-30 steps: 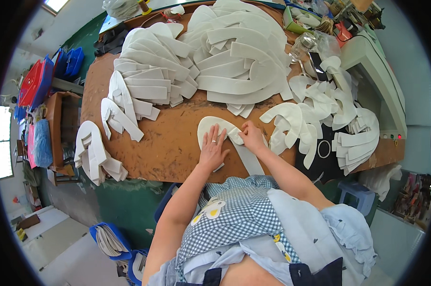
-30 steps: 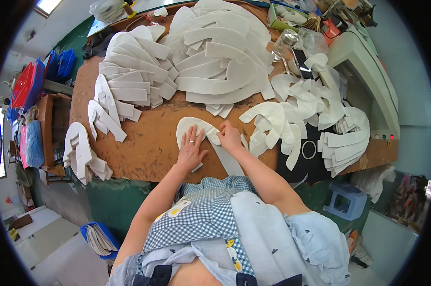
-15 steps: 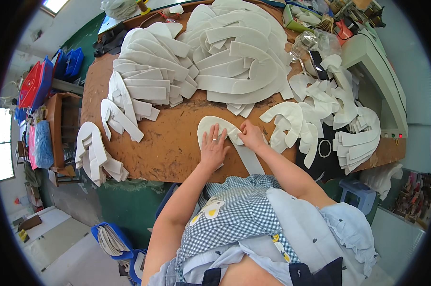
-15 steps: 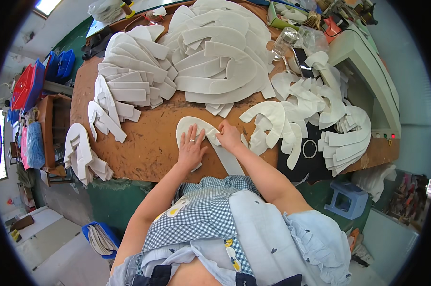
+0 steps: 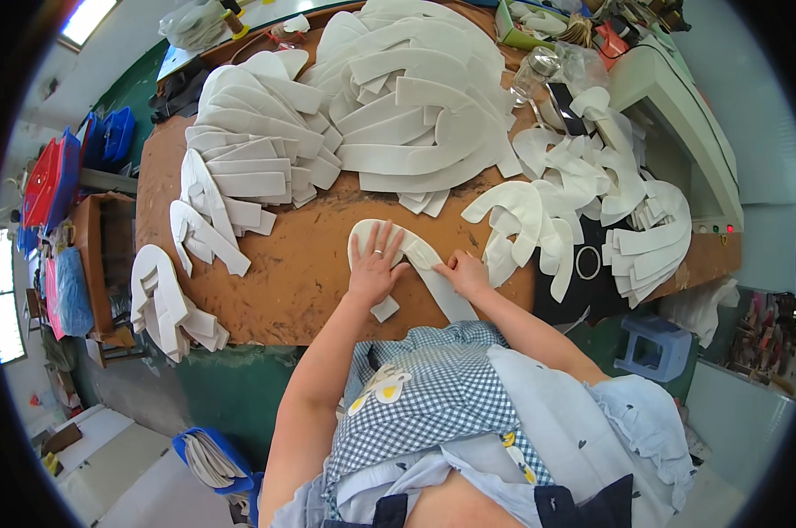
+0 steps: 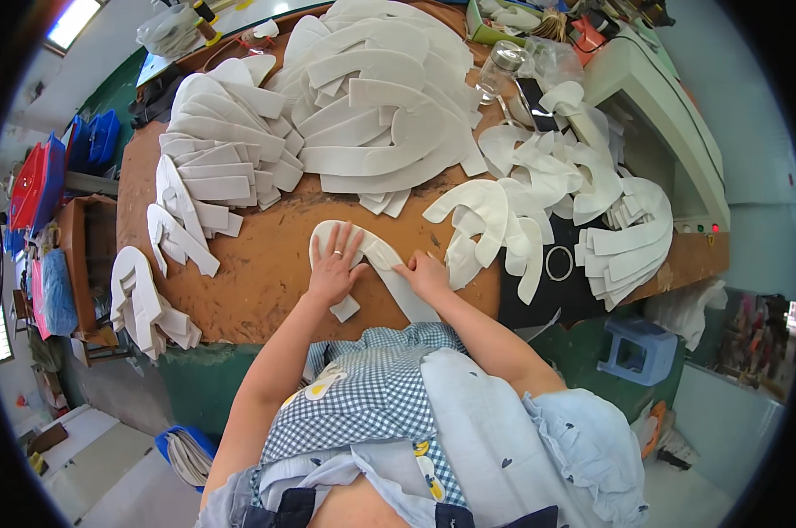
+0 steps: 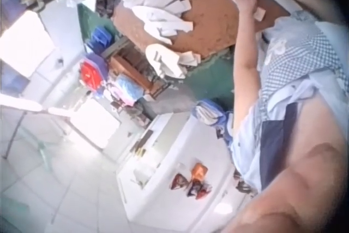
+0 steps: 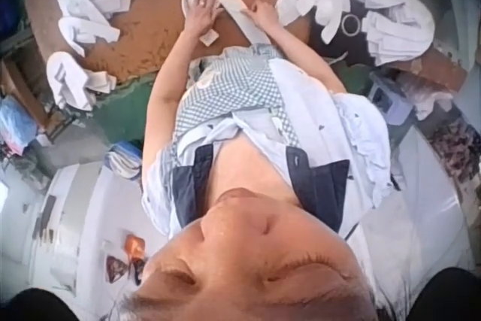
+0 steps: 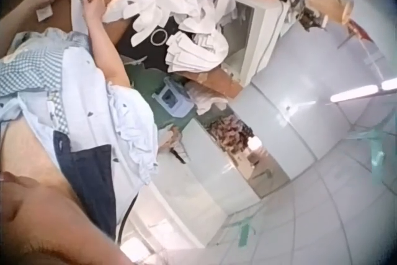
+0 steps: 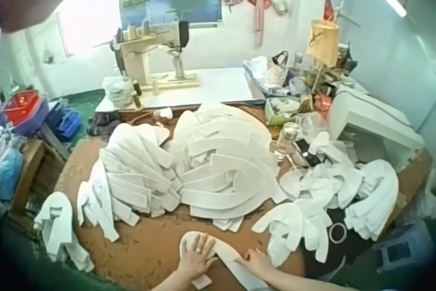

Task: Sort and organize white foam shoe components on a worktable in a manufacturing environment.

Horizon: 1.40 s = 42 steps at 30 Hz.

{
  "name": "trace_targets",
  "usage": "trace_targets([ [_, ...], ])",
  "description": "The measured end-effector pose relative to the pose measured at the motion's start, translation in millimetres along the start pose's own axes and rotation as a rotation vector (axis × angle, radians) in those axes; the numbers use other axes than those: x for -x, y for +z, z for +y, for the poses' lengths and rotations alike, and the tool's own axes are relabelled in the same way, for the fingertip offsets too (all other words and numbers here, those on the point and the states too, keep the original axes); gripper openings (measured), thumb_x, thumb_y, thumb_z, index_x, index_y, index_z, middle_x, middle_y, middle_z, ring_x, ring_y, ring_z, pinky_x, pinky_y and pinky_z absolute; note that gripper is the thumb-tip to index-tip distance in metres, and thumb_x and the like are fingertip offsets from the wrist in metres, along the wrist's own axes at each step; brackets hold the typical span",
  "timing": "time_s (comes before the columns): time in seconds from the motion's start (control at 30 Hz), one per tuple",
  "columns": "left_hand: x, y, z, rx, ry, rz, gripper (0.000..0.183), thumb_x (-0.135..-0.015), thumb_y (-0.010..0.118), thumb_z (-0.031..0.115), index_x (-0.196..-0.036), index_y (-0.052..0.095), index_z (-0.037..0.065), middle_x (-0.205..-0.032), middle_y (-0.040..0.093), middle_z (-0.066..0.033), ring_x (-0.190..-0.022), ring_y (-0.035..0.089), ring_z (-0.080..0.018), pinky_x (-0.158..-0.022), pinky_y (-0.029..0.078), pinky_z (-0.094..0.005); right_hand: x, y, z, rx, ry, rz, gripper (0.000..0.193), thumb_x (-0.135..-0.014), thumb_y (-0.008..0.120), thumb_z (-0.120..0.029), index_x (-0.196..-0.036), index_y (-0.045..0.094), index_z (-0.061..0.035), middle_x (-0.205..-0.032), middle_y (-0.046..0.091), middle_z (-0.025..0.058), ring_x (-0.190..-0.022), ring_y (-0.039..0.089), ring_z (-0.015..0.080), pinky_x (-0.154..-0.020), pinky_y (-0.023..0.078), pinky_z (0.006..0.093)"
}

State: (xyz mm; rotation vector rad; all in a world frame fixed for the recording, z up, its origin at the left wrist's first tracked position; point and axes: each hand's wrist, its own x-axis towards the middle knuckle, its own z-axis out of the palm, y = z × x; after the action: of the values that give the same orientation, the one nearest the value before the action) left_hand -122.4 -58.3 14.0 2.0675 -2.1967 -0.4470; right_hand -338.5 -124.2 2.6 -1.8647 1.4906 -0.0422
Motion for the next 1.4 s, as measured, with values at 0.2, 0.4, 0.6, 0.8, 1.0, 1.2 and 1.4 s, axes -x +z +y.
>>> trace_targets([
  [0.2,9,5,10,-0.021,-0.140,0.045,0.075,-0.089,0.049,0.051,-0.150,0.019,0.019,-0.157,0.011,-0.0061,-0.145,0.008,-0.0256,-0.113,0.003,-0.0560,5,-4,-14,-0.029,-0.116,0.097,0.030,-0.078,0.069,-0.029,-0.090,0.055,-0.0064,-0.085,0.059,0.0104,-0.083,0.060,0.0278,-0.073,0.048,0.0390],
  [0.4,45,16,18,0.033,-0.165,0.044,0.090,-0.085,0.055,0.051,-0.147,0.016,-0.001,-0.156,0.011,-0.0150,-0.145,0.008,-0.0289,-0.114,0.008,-0.0530,12,-5,-25,0.186,-0.335,0.088,0.040,-0.072,0.074,-0.021,-0.100,0.052,-0.0043,-0.102,0.052,0.0145,-0.096,0.054,0.0317,-0.077,0.047,0.0399],
  [0.6,62,14,20,0.122,-0.170,0.022,0.095,-0.083,0.061,0.046,-0.147,0.011,-0.003,-0.156,0.008,-0.0175,-0.144,0.005,-0.0320,-0.115,0.006,-0.0506,21,-3,-27,0.228,-0.495,0.143,0.040,-0.071,0.075,-0.018,-0.100,0.052,-0.0027,-0.099,0.050,0.0131,-0.094,0.052,0.0320,-0.078,0.046,0.0396],
  [0.8,43,3,41,0.213,-0.159,0.183,0.074,-0.081,0.067,0.021,-0.140,0.030,-0.002,-0.146,0.030,-0.0211,-0.137,0.026,-0.0366,-0.111,0.020,-0.0492,13,6,-19,0.050,-0.419,0.212,0.039,-0.067,0.077,-0.012,-0.098,0.055,-0.0049,-0.096,0.051,0.0109,-0.089,0.053,0.0284,-0.074,0.046,0.0384],
  [1.0,22,7,56,0.514,-0.007,0.294,0.052,-0.074,0.065,0.002,-0.123,0.047,-0.003,-0.128,0.047,-0.0182,-0.120,0.044,-0.0371,-0.101,0.038,-0.0425,-5,1,-20,-0.126,-0.267,0.080,0.024,-0.066,0.075,-0.008,-0.084,0.060,-0.0066,-0.085,0.054,0.0092,-0.086,0.055,0.0283,-0.074,0.047,0.0392],
  [1.2,25,5,52,0.544,-0.109,0.310,0.052,-0.074,0.067,0.005,-0.122,0.050,0.000,-0.127,0.048,-0.0177,-0.119,0.045,-0.0365,-0.101,0.039,-0.0416,-6,-2,-30,-0.304,-0.286,0.047,0.011,-0.071,0.071,-0.008,-0.078,0.063,-0.0044,-0.083,0.057,0.0092,-0.075,0.060,0.0239,-0.069,0.050,0.0352],
  [1.4,19,-11,51,0.451,-0.012,0.416,0.049,-0.073,0.073,0.010,-0.117,0.054,0.002,-0.124,0.052,-0.0161,-0.113,0.050,-0.0358,-0.094,0.044,-0.0420,-20,0,-26,-0.518,-0.190,-0.083,0.014,-0.076,0.071,-0.008,-0.086,0.066,-0.0005,-0.085,0.061,0.0053,-0.077,0.061,0.0151,-0.070,0.050,0.0277],
])
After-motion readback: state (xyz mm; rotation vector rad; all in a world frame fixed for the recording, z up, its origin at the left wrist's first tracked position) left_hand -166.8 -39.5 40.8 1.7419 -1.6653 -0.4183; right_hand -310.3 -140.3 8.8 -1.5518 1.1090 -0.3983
